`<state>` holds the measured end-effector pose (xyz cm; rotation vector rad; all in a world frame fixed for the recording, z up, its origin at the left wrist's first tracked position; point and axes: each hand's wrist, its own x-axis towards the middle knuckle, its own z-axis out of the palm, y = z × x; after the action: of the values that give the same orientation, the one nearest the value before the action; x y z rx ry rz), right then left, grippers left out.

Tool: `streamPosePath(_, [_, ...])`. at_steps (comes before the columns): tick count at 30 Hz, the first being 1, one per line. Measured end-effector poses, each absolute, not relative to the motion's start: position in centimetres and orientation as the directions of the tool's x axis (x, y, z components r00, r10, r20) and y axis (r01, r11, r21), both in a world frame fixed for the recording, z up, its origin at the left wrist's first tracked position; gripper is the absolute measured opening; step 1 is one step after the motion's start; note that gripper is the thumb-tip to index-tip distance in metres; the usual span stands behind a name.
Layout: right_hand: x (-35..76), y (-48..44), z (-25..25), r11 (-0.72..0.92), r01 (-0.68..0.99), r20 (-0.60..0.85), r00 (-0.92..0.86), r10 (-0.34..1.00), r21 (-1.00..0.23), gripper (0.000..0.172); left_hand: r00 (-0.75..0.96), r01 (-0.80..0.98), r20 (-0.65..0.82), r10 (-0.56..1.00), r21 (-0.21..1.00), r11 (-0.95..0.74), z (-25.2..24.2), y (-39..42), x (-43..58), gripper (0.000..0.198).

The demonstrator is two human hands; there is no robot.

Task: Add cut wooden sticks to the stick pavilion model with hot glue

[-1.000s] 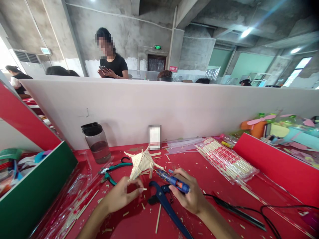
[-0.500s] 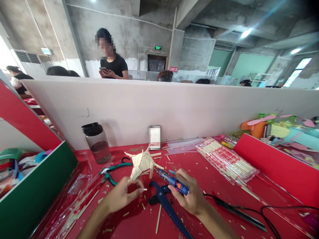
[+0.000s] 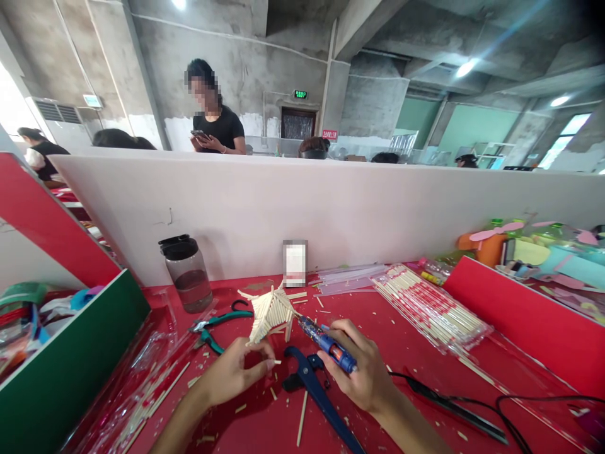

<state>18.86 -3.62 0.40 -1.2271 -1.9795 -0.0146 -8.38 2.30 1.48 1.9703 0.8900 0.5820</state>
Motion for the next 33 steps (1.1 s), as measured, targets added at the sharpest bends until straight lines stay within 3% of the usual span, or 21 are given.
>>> streamPosePath(10, [18.92,-3.65,0.48,0.501,0.827,0.677,-0.218,0.703,-0.255,0.016,0.596,0.413,0.076,0.799,0.824,-0.387,1.85,2.01,-8.32,0.042])
streamPosePath(33, [19.29,-4.21,1.39,0.494,0.829,0.613,-0.252,0.749,-0.263,0.017,0.626,0.398,0.046,0.779,0.84,-0.369,1.78,2.17,-8.39,0.044])
